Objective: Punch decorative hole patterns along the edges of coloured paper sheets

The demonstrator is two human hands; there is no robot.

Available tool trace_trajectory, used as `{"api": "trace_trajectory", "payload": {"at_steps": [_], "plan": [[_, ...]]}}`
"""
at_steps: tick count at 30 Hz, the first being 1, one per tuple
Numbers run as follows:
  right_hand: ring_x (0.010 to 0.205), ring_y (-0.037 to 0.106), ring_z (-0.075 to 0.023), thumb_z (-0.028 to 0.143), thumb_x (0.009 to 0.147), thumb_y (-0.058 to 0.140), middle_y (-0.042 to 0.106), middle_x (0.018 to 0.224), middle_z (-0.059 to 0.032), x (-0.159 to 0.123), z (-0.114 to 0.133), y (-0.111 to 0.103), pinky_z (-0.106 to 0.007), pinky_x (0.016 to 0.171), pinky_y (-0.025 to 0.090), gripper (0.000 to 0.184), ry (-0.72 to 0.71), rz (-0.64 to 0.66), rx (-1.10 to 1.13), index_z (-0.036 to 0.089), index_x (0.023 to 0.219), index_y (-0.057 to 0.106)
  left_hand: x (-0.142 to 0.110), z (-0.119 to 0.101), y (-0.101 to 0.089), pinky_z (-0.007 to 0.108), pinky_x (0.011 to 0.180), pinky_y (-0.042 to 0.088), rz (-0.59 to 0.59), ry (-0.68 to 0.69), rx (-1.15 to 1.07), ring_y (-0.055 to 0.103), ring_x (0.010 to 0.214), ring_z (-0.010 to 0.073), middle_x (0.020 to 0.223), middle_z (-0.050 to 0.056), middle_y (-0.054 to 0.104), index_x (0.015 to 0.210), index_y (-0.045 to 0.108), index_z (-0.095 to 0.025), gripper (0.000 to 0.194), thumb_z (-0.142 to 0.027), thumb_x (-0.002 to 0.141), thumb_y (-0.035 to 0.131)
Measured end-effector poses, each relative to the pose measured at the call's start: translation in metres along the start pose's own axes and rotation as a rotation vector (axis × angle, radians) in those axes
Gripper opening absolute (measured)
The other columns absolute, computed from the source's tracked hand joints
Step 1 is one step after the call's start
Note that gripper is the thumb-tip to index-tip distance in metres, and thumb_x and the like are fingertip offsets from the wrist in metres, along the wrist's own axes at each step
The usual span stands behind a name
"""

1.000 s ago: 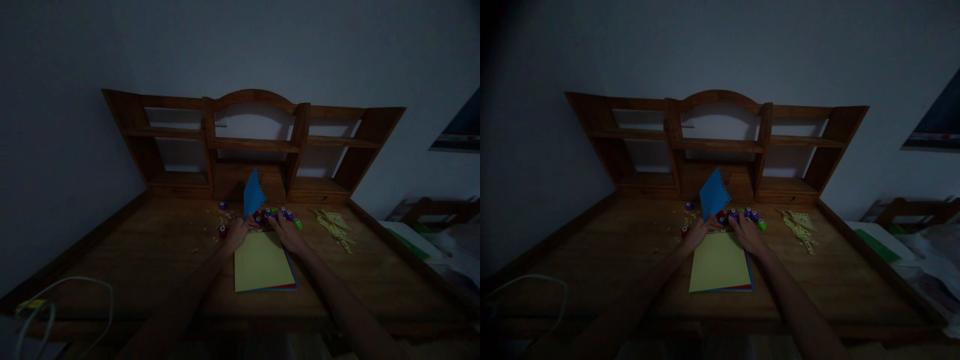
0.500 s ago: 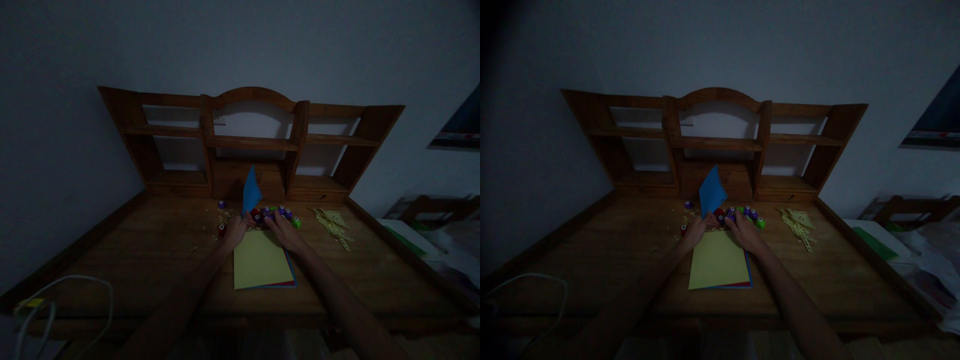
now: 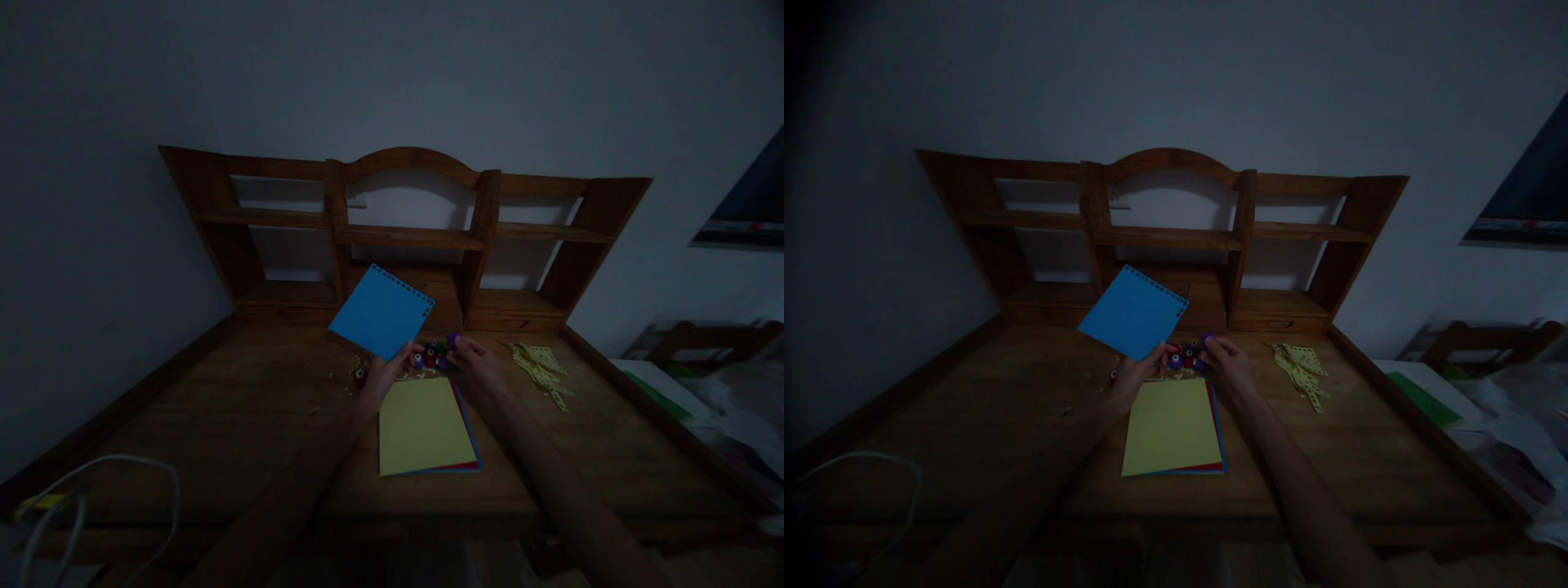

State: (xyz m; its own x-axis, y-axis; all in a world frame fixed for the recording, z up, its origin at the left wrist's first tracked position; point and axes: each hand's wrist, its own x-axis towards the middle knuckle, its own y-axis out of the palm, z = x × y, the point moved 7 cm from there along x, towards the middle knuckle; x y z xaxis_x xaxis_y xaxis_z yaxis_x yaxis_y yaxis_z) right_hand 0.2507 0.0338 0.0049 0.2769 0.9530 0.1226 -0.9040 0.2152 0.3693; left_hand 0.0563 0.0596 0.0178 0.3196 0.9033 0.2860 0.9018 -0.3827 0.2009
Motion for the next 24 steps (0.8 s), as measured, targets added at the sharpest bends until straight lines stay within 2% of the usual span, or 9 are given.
{"api": "trace_trajectory", "payload": {"at_steps": [3, 7, 14, 20, 24], "plan": [[0.069, 0.065, -0.0157, 0.036, 0.063, 0.083, 0.071, 0.086, -0.0027, -0.006, 0.001, 0.011, -0.030, 0.070, 0.052, 0.032, -0.007, 0.055, 0.003, 0.022, 0.089, 0.069, -0.002, -0.004, 0.002, 0.028, 0.062, 0.043, -0.001, 0.025, 0.054, 0.054, 0.062, 0.0147, 0.072, 0.003, 0.062, 0.092, 0.072, -0.016, 0.043, -0.055, 0.079, 0.062], [0.077, 0.066, -0.0188, 0.033, 0.065, 0.082, 0.071, 0.091, -0.0040, -0.015, 0.007, 0.023, -0.034, 0.075, 0.051, 0.039, -0.059, 0.131, -0.066, 0.023, 0.099, 0.067, -0.003, -0.002, 0.004, 0.028, 0.059, 0.041, 0.023, -0.015, 0.051, 0.052, 0.058, 0.0142, 0.069, 0.002, 0.060, 0.094, 0.071, -0.016, 0.043, -0.055, 0.077, 0.064], [0.078, 0.066, -0.0196, 0.031, 0.061, 0.084, 0.070, 0.091, -0.0023, -0.011, 0.007, 0.019, -0.034, 0.074, 0.051, 0.042, -0.065, 0.133, -0.113, 0.026, 0.099, 0.066, -0.002, 0.006, 0.009, 0.026, 0.053, 0.040, 0.121, -0.005, 0.107, 0.048, 0.050, 0.0122, 0.056, -0.003, 0.050, 0.076, 0.062, -0.017, 0.041, -0.057, 0.083, 0.054], [0.084, 0.066, -0.0202, 0.031, 0.062, 0.083, 0.071, 0.094, -0.0033, -0.013, 0.008, 0.024, -0.037, 0.080, 0.050, 0.044, -0.070, 0.199, -0.152, 0.025, 0.102, 0.066, 0.000, 0.008, 0.005, 0.027, 0.059, 0.041, 0.097, 0.091, 0.252, 0.050, 0.054, 0.0136, 0.055, -0.001, 0.052, 0.067, 0.059, -0.018, 0.040, -0.053, 0.087, 0.051], [0.081, 0.066, -0.0194, 0.029, 0.060, 0.084, 0.071, 0.092, -0.0034, -0.016, 0.010, 0.027, -0.035, 0.078, 0.050, 0.041, -0.042, 0.193, -0.132, 0.024, 0.097, 0.068, -0.002, 0.006, 0.003, 0.027, 0.061, 0.042, 0.065, 0.099, 0.291, 0.051, 0.056, 0.0144, 0.057, -0.001, 0.054, 0.067, 0.058, -0.019, 0.040, -0.054, 0.086, 0.052]]}}
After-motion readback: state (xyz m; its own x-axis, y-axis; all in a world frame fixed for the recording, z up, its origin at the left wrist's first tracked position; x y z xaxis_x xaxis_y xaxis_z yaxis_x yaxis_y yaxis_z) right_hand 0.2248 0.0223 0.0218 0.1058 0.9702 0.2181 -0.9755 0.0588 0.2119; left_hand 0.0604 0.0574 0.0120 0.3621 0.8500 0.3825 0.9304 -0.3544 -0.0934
